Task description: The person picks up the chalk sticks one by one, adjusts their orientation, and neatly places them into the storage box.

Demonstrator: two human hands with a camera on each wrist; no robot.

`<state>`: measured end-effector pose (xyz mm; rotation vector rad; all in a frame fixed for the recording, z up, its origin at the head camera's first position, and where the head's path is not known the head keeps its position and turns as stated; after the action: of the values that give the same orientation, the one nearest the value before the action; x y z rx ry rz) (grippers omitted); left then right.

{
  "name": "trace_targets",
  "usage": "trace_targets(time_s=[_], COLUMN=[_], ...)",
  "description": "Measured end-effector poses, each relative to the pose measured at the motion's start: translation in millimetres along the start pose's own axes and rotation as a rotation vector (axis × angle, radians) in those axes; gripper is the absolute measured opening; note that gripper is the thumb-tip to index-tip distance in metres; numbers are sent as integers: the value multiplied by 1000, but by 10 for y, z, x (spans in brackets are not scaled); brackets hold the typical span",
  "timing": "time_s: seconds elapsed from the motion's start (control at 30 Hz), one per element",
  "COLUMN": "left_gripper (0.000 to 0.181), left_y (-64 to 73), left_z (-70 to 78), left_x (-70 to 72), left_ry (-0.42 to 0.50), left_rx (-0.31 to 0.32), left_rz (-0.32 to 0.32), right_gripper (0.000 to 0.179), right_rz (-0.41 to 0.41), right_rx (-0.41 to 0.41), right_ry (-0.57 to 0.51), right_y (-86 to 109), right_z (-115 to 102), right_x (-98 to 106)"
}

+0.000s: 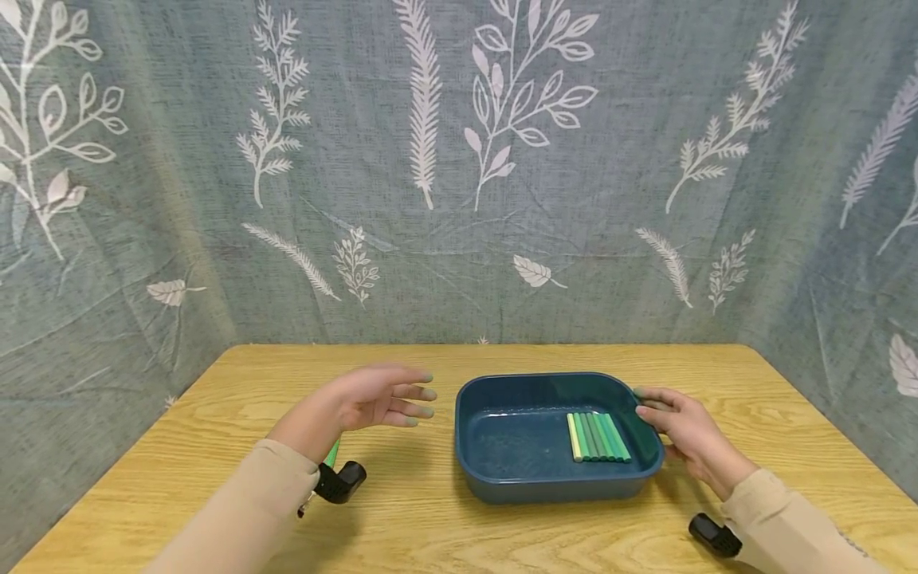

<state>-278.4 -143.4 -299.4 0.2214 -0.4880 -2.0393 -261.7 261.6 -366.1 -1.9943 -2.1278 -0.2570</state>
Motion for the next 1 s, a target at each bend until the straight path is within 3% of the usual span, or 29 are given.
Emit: trace_targets(time_s=[0.47,0.73,1.0], left_gripper=[63,65,64], left_y=[213,329,327], left_z=[-204,-362,-511], left_x=[203,422,672], left_ry=[-39,-103,-119], left_rx=[-37,-11,42], left_rz=[61,128,192], right_gripper=[52,52,53], right_rz=[1,-3,1], right_rx=[-11,-8,-7], right_ry=[1,7,1], right_y=[0,8,-3], right_z=[0,9,11], right_x=[4,8,20])
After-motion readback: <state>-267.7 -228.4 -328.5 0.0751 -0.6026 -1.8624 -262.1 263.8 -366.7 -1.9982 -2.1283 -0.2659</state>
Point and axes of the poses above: each hand's wrist, its own y-axis away from the middle knuckle, its own x-axis out of the back of the hand, z = x × y, the point moved 1 cm from there along -y, towards the middle knuckle, and after that the axes turned 8 degrees about x, right-handed, at the moved point
